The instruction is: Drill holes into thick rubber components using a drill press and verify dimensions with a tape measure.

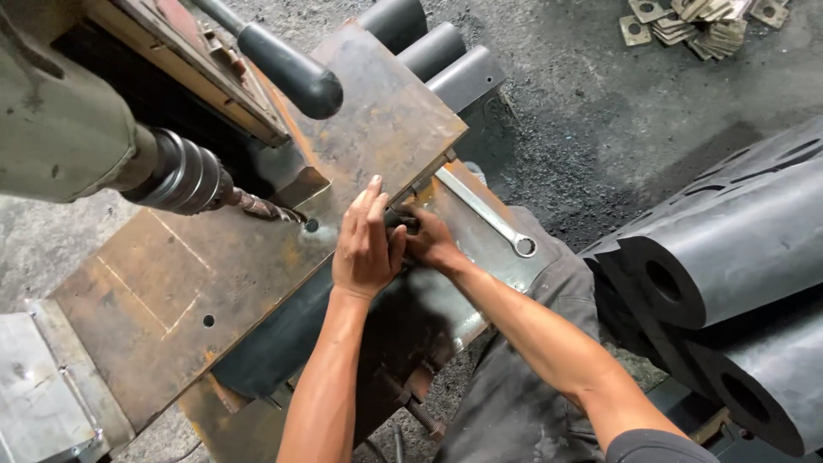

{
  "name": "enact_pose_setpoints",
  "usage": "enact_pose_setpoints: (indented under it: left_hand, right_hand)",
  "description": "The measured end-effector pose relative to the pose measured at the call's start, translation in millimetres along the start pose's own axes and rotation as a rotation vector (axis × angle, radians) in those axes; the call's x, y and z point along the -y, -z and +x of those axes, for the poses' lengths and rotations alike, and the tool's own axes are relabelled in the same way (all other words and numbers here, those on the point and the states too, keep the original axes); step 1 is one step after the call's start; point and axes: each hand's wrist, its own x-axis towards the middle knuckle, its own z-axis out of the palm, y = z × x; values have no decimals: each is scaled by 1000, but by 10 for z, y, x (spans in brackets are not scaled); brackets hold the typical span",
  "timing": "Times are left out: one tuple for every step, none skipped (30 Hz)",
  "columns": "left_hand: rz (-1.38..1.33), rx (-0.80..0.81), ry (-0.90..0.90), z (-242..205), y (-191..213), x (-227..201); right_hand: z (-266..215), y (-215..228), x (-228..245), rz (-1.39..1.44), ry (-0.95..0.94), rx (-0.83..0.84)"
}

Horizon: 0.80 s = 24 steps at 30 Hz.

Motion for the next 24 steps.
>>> enact_pose_setpoints:
  left_hand:
    - [5, 5, 6, 20, -16, -2]
    - [-1, 2, -1, 24, -3, -3]
    - [13, 11, -5, 34, 0, -11]
    - [27, 19, -8, 43, 3, -18]
    - [17, 14, -16, 53, 2, -25]
    - [7, 8, -16, 62, 1, -32]
    - [0, 7, -16, 61, 19, -33]
    - [-8, 7, -24, 52, 18, -49]
    - [-9, 3, -22, 62, 18, -49]
    - [-9, 0, -21, 74, 21, -50]
    - [-11, -8, -32, 92, 21, -49]
    - [-17, -6, -30, 108, 20, -46]
    - [-22, 4, -21, 80, 34, -59]
    - [-24, 3, -25, 95, 38, -70]
    - [-34, -1, -14, 100, 51, -78]
    - [-45, -5, -3, 105, 64, -84]
    - [-44, -2, -7, 112, 75, -93]
    - [-58, -20, 11, 119, 86, -103]
    - [-75, -36, 28, 129, 90, -114]
    - [-78, -31, 23, 122, 113, -116]
    - [-95, -50, 14, 139, 114, -118]
    - [-113, -69, 5, 152, 116, -120]
    - [-119, -69, 7, 150, 115, -120]
    - [-116, -68, 29, 144, 112, -121]
  right_hand:
    - [19, 35, 33, 18, -16, 13]
    - [18, 35, 30, 14, -14, 4]
    - [15, 51, 25, 7, 3, 35]
    - [12, 68, 20, 0, 19, 66]
    - [57, 83, -44, -9, 20, 55]
    - [103, 101, -108, 93, 57, 123]
    - [139, 91, -170, 200, 94, 192]
    - [158, 117, -173, 197, 93, 181]
    - [211, 146, -164, 214, 21, 264]
    - [263, 176, -150, 230, -51, 347]
    - [321, 168, -254, 225, -42, 339]
    - [382, 161, -360, 136, 116, 339]
    - [393, 122, -481, 50, 264, 342]
    - [372, 151, -420, 49, 265, 338]
    - [350, 161, -358, 51, 248, 339]
    - [327, 170, -297, 53, 231, 340]
    - [302, 195, -279, 56, 231, 336]
    - [277, 219, -262, 5, 238, 317]
    - [246, 252, -249, -45, 242, 296]
    - [193, 262, -287, -43, 240, 289]
    - [172, 310, -319, -14, 327, 305]
    - [150, 356, -351, 15, 414, 322]
    - [43, 404, -284, 11, 409, 320]
    - [-65, 452, -219, -93, 323, 287]
